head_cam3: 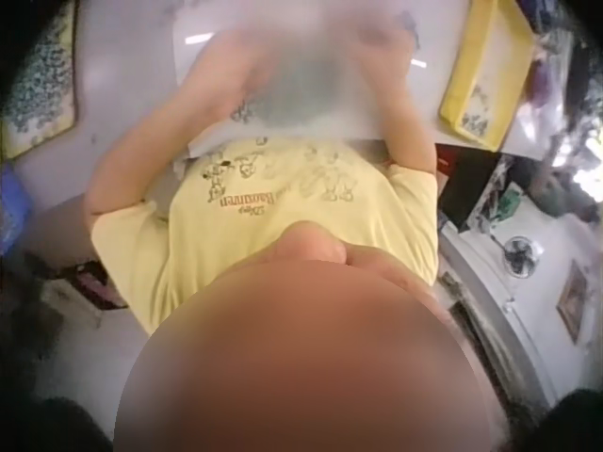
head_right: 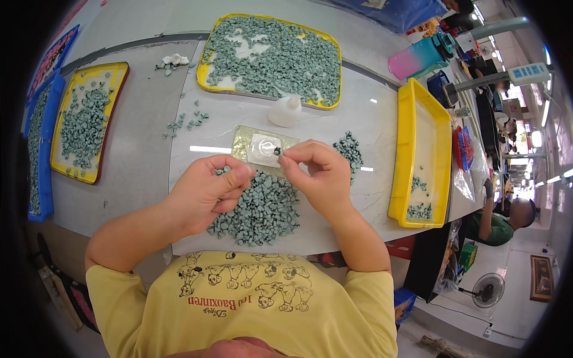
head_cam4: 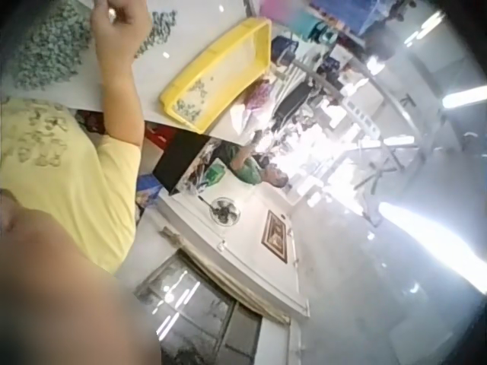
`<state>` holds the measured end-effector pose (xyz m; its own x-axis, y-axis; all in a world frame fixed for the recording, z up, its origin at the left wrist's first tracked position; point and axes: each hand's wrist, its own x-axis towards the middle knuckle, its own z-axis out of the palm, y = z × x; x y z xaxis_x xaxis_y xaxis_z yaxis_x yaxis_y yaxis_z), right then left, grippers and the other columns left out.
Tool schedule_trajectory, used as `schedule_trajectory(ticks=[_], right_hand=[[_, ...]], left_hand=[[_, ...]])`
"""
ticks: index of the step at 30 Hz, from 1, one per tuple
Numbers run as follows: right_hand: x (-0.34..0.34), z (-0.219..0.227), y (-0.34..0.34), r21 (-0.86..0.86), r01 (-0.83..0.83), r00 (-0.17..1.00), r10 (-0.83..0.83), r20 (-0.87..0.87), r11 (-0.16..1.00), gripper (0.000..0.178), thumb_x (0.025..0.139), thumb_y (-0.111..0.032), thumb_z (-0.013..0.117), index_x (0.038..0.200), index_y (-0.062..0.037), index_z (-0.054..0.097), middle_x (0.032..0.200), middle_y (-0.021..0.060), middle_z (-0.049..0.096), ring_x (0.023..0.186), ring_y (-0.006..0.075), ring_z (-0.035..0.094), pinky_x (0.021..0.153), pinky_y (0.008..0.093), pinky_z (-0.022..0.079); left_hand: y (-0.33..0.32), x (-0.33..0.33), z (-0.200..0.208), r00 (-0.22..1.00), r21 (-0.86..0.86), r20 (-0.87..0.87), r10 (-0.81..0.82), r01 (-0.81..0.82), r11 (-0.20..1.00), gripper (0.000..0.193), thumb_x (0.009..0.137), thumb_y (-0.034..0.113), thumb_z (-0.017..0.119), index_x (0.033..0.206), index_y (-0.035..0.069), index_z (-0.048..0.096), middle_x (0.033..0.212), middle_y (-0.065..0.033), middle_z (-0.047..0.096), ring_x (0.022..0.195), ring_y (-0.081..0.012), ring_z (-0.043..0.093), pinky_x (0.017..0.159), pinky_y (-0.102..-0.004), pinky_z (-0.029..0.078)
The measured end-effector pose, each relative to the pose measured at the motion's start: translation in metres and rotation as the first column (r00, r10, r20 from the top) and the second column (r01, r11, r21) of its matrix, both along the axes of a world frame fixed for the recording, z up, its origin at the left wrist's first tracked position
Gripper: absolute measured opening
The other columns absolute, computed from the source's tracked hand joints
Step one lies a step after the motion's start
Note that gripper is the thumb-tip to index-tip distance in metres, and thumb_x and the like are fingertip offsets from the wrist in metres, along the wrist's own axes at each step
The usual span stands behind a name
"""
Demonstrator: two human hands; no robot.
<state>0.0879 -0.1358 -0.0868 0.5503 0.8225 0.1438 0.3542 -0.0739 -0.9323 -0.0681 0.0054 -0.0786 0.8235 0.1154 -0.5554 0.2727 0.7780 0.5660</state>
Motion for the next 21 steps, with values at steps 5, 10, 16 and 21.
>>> schedule_trajectory(ticks=[5,10,16,21], right_hand=[[-0.01,0.004,0.001,0.108,-0.015,0.97,0.041,-0.24,0.994,0.012,0.074,0.009,0.064,0.084,0.0022,0.06,0.08,0.0096,0.06,0.069,0.0137,0.058,0.06,0.0235,0.047],[-0.019,0.007,0.001,0.126,-0.146,0.914,0.085,0.397,0.981,0.02,0.067,0.012,0.066,0.084,0.0018,0.06,0.082,0.0107,0.06,0.066,0.0186,0.058,0.058,0.0262,0.047],[-0.024,0.012,0.002,0.154,-0.303,0.717,0.118,0.687,0.941,0.027,0.061,0.01,0.071,0.085,0.0024,0.06,0.084,0.0111,0.061,0.069,0.0224,0.058,0.059,0.0288,0.046],[-0.025,0.011,0.003,0.111,-0.358,0.611,0.143,0.778,0.927,0.029,0.061,0.007,0.072,0.087,0.0035,0.061,0.084,0.0103,0.06,0.07,0.0227,0.058,0.06,0.0319,0.047]], left_hand=[[-0.002,0.002,0.004,0.999,-0.058,-0.039,0.018,-0.02,0.998,0.03,0.093,0.033,0.049,0.079,0.006,0.048,0.063,0.0015,0.043,0.049,-0.0059,0.031,0.04,-0.0208,0.022],[-0.01,0.003,0.01,0.995,-0.042,-0.091,-0.031,0.027,0.999,0.039,0.094,0.039,0.044,0.069,0.009,0.042,0.055,0.0026,0.035,0.045,-0.0068,0.028,0.039,-0.022,0.019],[-0.013,0.004,0.008,0.996,-0.03,-0.076,-0.041,0.039,0.999,0.042,0.094,0.041,0.043,0.065,0.011,0.038,0.054,0.003,0.034,0.043,-0.0071,0.027,0.039,-0.0227,0.018],[-0.013,0.001,0.009,0.995,-0.013,-0.082,-0.048,0.047,0.999,0.044,0.094,0.042,0.043,0.063,0.011,0.037,0.052,0.003,0.033,0.043,-0.0074,0.027,0.039,-0.0232,0.019]])
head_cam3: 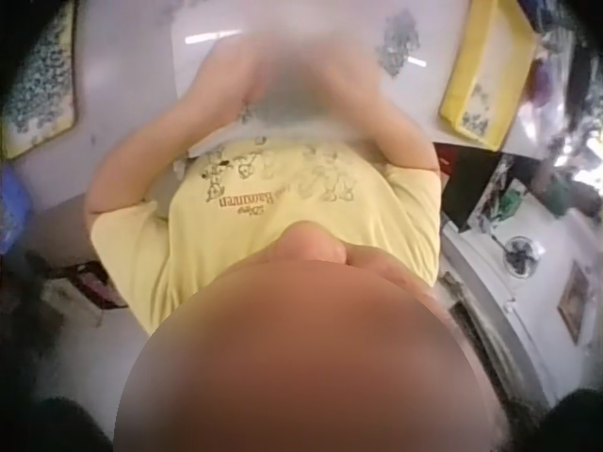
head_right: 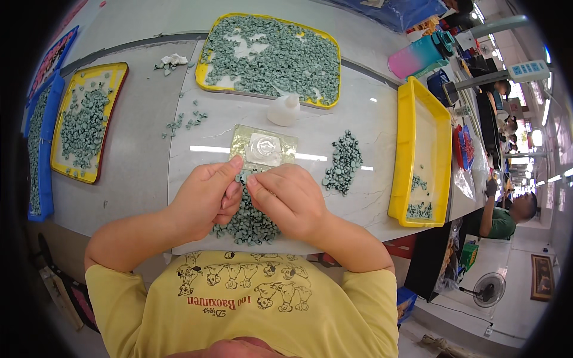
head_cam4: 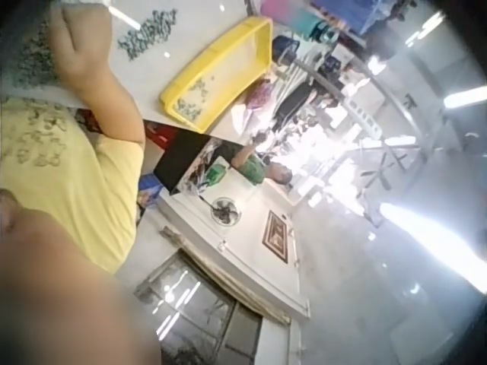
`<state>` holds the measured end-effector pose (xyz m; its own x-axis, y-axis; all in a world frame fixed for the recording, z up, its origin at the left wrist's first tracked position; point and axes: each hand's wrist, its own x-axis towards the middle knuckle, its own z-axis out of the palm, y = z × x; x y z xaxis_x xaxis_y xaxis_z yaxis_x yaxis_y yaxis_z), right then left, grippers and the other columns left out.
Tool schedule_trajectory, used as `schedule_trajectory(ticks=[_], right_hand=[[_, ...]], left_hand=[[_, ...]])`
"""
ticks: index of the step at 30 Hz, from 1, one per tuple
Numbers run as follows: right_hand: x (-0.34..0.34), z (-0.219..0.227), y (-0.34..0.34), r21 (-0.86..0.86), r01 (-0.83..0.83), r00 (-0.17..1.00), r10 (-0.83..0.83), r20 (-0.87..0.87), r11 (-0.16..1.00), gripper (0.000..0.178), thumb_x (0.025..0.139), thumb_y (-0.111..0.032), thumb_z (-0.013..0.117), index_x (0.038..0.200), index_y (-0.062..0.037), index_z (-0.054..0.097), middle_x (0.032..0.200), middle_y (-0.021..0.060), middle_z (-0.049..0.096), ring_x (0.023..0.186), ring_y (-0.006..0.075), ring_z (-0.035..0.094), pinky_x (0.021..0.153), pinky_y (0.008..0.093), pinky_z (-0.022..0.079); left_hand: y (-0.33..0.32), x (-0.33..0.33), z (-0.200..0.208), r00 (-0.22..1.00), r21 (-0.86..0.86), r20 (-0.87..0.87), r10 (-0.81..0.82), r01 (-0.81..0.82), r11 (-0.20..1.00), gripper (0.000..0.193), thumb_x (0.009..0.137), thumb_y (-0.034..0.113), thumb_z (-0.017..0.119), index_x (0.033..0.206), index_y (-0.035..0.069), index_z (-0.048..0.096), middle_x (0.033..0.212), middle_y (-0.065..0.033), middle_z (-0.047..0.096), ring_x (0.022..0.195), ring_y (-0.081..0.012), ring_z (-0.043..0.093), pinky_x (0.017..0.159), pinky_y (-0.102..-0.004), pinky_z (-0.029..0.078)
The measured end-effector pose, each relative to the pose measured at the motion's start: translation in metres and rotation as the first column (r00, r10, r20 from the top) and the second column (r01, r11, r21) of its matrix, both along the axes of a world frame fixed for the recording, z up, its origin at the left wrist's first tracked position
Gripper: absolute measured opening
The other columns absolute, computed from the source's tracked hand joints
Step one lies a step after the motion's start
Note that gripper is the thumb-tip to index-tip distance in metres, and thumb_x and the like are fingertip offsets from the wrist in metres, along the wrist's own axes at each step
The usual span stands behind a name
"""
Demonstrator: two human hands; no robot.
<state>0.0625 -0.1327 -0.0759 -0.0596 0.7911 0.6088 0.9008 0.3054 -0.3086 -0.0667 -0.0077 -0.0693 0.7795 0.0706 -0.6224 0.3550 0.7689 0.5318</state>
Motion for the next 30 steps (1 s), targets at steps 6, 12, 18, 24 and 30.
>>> schedule_trajectory(ticks=[6,12,18,24,30], right_hand=[[-0.005,-0.005,0.005,0.041,0.021,0.997,-0.024,0.073,0.999,0.027,0.06,0.007,0.072,0.085,0.0055,0.061,0.084,0.0112,0.06,0.069,0.0228,0.058,0.059,0.0316,0.047],[-0.016,-0.003,0.008,0.067,0.015,0.986,-0.025,0.163,0.998,0.023,0.063,0.006,0.07,0.083,0.0086,0.06,0.082,0.0138,0.058,0.065,0.0232,0.056,0.055,0.032,0.045],[-0.018,-0.004,0.008,0.143,0.025,0.974,-0.056,0.217,0.989,0.022,0.064,0.005,0.071,0.082,0.0085,0.06,0.082,0.014,0.058,0.066,0.0233,0.055,0.055,0.0329,0.045],[-0.014,-0.001,0.008,0.104,-0.04,0.999,0.036,0.038,0.994,0.021,0.061,0.008,0.071,0.079,0.0074,0.06,0.081,0.0137,0.058,0.065,0.023,0.055,0.054,0.0331,0.044],[-0.024,-0.002,0.008,0.164,0.03,0.983,-0.059,0.173,0.986,0.019,0.063,0.01,0.07,0.078,0.0087,0.058,0.081,0.0153,0.058,0.064,0.0227,0.055,0.052,0.0318,0.044]], left_hand=[[0.0,-0.004,-0.004,1.0,0.078,0.016,0.013,-0.014,0.997,0.045,0.093,0.042,0.045,0.062,0.01,0.04,0.052,0.003,0.034,0.043,-0.0079,0.029,0.039,-0.0228,0.021],[-0.007,-0.01,-0.006,0.994,0.295,0.066,0.083,-0.099,0.95,0.044,0.093,0.038,0.047,0.065,0.005,0.049,0.052,0.0016,0.043,0.045,-0.0063,0.037,0.041,-0.0223,0.03],[-0.014,-0.012,-0.006,0.971,0.616,0.197,0.134,-0.229,0.753,0.041,0.093,0.03,0.049,0.064,0.002,0.052,0.055,0.0009,0.047,0.053,-0.006,0.039,0.048,-0.0235,0.034],[-0.014,-0.013,-0.003,0.976,0.605,0.181,0.125,-0.21,0.768,0.04,0.093,0.028,0.05,0.064,0.001,0.052,0.055,0.0001,0.047,0.052,-0.0063,0.039,0.048,-0.0237,0.035],[-0.025,-0.009,-0.013,0.931,0.729,0.287,0.225,-0.365,0.579,0.038,0.091,0.024,0.053,0.062,0.0,0.05,0.053,-0.0054,0.046,0.049,-0.0114,0.038,0.046,-0.0268,0.035]])
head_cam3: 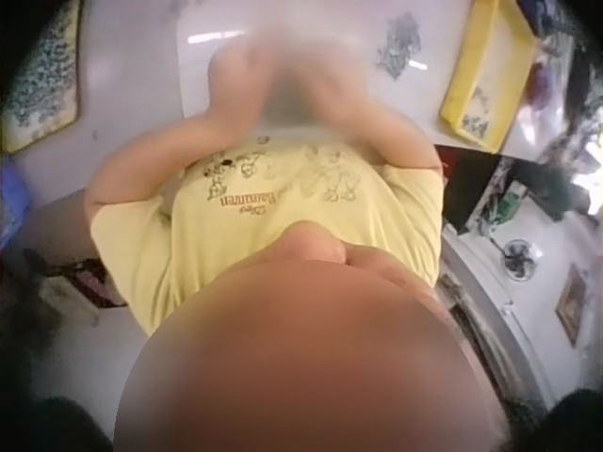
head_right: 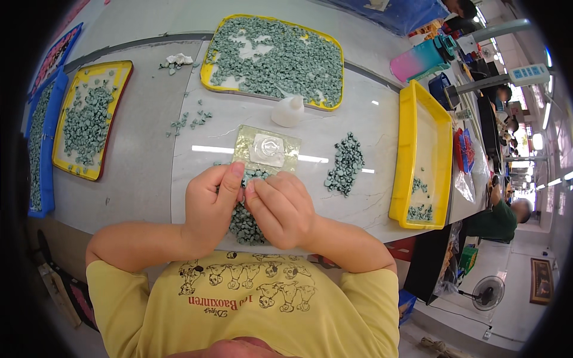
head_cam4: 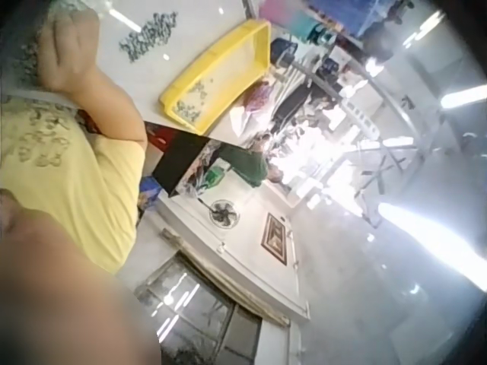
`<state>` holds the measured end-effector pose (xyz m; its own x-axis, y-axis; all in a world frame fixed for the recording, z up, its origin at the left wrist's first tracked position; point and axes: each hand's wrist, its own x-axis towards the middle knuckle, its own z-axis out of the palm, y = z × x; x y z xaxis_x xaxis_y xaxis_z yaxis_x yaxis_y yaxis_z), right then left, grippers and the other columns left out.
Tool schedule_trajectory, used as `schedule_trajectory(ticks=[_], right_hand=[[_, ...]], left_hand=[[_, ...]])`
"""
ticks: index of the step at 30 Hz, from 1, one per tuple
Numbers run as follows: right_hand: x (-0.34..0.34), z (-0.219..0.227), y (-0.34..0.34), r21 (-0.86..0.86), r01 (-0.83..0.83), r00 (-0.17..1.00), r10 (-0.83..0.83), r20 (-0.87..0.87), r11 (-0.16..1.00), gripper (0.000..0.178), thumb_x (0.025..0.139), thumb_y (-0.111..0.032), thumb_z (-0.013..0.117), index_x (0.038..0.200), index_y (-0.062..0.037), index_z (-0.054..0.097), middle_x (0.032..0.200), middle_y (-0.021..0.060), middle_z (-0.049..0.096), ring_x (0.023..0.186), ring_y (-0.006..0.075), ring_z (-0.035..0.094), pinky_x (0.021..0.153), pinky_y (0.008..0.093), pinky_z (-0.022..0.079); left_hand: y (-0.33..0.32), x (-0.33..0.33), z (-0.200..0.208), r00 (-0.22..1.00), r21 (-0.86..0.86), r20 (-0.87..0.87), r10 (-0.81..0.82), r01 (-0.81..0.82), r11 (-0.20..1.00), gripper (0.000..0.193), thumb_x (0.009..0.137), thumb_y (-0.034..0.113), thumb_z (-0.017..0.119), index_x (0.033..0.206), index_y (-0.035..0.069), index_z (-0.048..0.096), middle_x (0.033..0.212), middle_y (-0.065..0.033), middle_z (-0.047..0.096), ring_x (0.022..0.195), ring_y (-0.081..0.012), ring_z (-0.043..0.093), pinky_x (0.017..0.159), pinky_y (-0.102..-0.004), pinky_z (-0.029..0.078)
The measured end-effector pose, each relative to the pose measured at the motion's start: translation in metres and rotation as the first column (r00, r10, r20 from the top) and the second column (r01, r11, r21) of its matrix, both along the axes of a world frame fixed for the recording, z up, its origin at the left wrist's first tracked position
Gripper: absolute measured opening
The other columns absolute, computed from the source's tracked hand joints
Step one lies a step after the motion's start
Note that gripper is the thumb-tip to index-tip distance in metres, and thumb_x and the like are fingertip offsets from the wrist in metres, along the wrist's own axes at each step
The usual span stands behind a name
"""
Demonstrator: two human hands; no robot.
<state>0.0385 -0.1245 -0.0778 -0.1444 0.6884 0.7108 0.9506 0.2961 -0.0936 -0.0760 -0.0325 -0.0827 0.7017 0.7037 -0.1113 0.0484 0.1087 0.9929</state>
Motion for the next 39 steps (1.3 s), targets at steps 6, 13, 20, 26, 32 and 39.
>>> schedule_trajectory(ticks=[6,13,20,26,32,39], right_hand=[[-0.005,0.0,0.001,0.02,0.018,0.999,-0.018,-0.035,1.0,0.021,0.063,0.011,0.069,0.081,0.0088,0.058,0.08,0.015,0.058,0.062,0.0226,0.055,0.052,0.0316,0.044],[-0.004,0.004,-0.001,-0.087,0.012,0.903,-0.048,-0.428,0.996,0.031,0.065,0.012,0.068,0.093,0.0059,0.059,0.084,0.0144,0.061,0.068,0.0244,0.06,0.059,0.0292,0.049],[-0.002,0.004,-0.001,-0.081,0.016,0.928,-0.045,-0.371,0.997,0.03,0.062,0.014,0.068,0.091,0.007,0.059,0.081,0.0148,0.061,0.067,0.0243,0.061,0.057,0.0292,0.049],[0.016,0.019,-0.006,-0.345,-0.066,0.851,-0.128,-0.51,0.936,0.018,0.068,0.006,0.068,0.085,0.0024,0.063,0.081,0.0111,0.064,0.068,0.0223,0.062,0.059,0.0278,0.049],[0.091,0.031,-0.032,-0.619,0.126,0.835,-0.42,-0.355,0.775,0.012,0.074,-0.003,0.066,0.086,-0.0004,0.065,0.082,0.0097,0.065,0.072,0.0227,0.061,0.065,0.0295,0.048],[0.111,0.024,-0.056,-0.849,0.289,0.812,-0.582,-0.027,0.443,0.012,0.072,-0.001,0.065,0.084,-0.0008,0.064,0.077,0.013,0.061,0.071,0.0275,0.06,0.065,0.0311,0.048]], left_hand=[[0.002,-0.003,0.002,0.999,0.147,-0.025,0.031,-0.027,0.989,0.039,0.091,0.025,0.053,0.062,-0.001,0.05,0.053,-0.0066,0.046,0.049,-0.0124,0.039,0.047,-0.0273,0.035],[0.007,-0.006,0.019,0.996,-0.153,-0.043,-0.082,0.075,0.985,0.042,0.092,0.03,0.051,0.063,0.0,0.052,0.054,-0.001,0.048,0.052,-0.0069,0.039,0.047,-0.0245,0.035],[0.004,-0.002,0.018,0.997,-0.136,-0.045,-0.068,0.061,0.989,0.042,0.092,0.03,0.052,0.064,-0.001,0.052,0.054,-0.001,0.048,0.051,-0.0068,0.04,0.047,-0.0245,0.035],[0.008,0.004,0.022,0.977,-0.181,-0.13,-0.17,0.145,0.973,0.044,0.092,0.032,0.051,0.063,0.0,0.052,0.054,-0.0002,0.047,0.051,-0.0067,0.039,0.048,-0.0244,0.035],[0.0,0.009,0.015,0.923,-0.186,-0.124,-0.364,0.339,0.922,0.047,0.091,0.037,0.052,0.061,0.001,0.051,0.053,0.0005,0.045,0.051,-0.0067,0.038,0.047,-0.0251,0.034],[0.005,0.013,0.01,0.899,-0.291,-0.141,-0.414,0.363,0.885,0.041,0.094,0.033,0.046,0.065,0.004,0.05,0.057,0.0022,0.043,0.052,-0.0052,0.036,0.047,-0.0214,0.032]])
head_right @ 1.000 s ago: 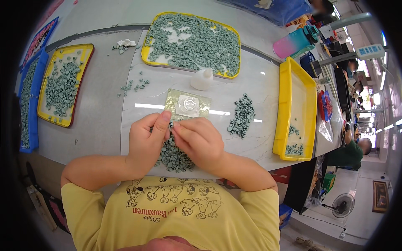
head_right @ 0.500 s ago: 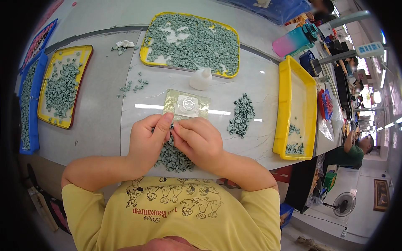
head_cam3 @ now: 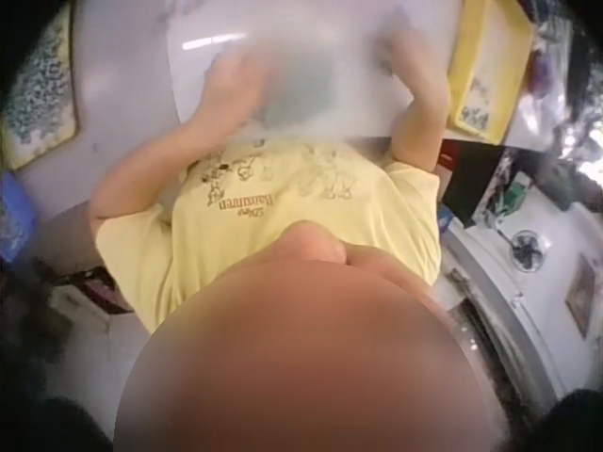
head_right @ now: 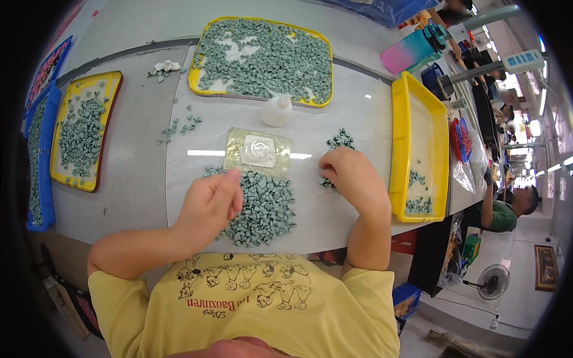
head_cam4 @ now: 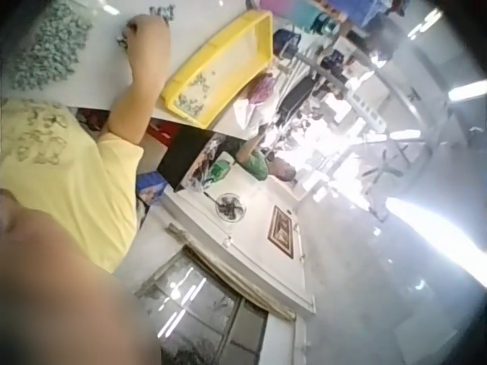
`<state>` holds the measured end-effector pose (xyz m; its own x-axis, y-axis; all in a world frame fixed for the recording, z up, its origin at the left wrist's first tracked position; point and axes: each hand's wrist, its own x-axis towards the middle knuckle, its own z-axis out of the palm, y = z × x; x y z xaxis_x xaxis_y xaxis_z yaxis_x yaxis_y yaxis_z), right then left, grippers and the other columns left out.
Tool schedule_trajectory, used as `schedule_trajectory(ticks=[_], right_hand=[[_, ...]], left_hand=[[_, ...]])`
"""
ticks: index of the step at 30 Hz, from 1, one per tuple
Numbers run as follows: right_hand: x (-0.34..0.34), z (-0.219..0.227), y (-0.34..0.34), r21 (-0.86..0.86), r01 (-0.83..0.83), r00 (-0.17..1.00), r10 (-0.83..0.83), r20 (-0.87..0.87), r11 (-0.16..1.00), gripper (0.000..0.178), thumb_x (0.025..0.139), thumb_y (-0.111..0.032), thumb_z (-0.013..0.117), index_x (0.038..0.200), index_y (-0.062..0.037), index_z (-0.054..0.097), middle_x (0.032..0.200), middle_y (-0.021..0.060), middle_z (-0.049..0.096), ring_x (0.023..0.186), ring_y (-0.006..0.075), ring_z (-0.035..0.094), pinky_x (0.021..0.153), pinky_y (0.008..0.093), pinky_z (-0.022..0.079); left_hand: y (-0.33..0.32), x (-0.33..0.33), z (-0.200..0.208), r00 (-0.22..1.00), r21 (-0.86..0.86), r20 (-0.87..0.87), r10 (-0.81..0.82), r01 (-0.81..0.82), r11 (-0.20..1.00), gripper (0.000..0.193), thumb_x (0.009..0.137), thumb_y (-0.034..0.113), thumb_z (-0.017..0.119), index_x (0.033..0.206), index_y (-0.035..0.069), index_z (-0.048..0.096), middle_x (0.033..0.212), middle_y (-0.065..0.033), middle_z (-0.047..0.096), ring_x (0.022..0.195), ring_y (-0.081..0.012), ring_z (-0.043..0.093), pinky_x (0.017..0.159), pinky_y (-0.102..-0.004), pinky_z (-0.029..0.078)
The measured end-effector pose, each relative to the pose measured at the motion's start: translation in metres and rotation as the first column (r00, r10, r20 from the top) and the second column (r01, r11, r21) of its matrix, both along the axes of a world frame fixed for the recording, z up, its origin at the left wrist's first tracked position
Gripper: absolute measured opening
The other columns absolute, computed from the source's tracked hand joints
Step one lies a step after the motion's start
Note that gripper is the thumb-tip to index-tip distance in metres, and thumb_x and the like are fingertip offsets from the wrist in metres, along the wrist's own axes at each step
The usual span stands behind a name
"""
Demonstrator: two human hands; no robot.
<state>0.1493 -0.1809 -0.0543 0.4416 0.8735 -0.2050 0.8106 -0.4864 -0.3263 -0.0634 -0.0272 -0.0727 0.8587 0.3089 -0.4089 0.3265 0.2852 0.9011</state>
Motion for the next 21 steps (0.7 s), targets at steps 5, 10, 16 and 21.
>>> schedule_trajectory(ticks=[5,10,16,21], right_hand=[[-0.007,-0.007,0.004,-0.092,0.037,0.999,-0.037,0.001,0.995,0.017,0.071,0.0,0.064,0.087,-0.0014,0.062,0.081,0.0117,0.06,0.071,0.0246,0.06,0.065,0.0311,0.048],[-0.025,-0.001,0.016,0.136,0.034,0.989,-0.014,-0.145,0.99,0.02,0.07,0.002,0.064,0.09,-0.0024,0.062,0.08,0.0091,0.059,0.068,0.0192,0.058,0.063,0.0279,0.047],[-0.054,0.01,0.03,0.433,0.021,0.963,0.098,-0.25,0.901,0.02,0.068,0.001,0.069,0.087,-0.0035,0.063,0.08,0.0055,0.061,0.067,0.0159,0.057,0.061,0.0251,0.046],[-0.072,0.003,0.032,0.552,-0.063,0.978,0.161,-0.131,0.831,0.022,0.065,-0.001,0.073,0.084,-0.0031,0.063,0.08,0.0063,0.064,0.069,0.018,0.061,0.059,0.0258,0.048]], left_hand=[[0.011,0.009,0.001,0.979,-0.481,-0.095,0.18,-0.203,0.853,0.022,0.094,0.021,0.042,0.085,0.003,0.051,0.074,0.0003,0.043,0.05,-0.0046,0.03,0.043,-0.0184,0.025],[0.013,0.009,-0.001,0.979,-0.55,-0.056,0.198,-0.196,0.812,0.017,0.093,0.017,0.047,0.093,0.002,0.053,0.078,-0.0004,0.045,0.052,-0.0042,0.031,0.043,-0.0186,0.025],[0.009,0.004,-0.001,0.996,-0.55,-0.036,0.08,-0.087,0.831,0.017,0.091,0.017,0.054,0.095,0.001,0.056,0.076,-0.0008,0.049,0.053,-0.0039,0.033,0.043,-0.019,0.026],[0.007,0.004,0.004,0.998,-0.55,-0.042,0.049,-0.064,0.833,0.018,0.091,0.017,0.055,0.092,0.0,0.057,0.075,-0.0017,0.05,0.054,-0.004,0.034,0.044,-0.0194,0.026]])
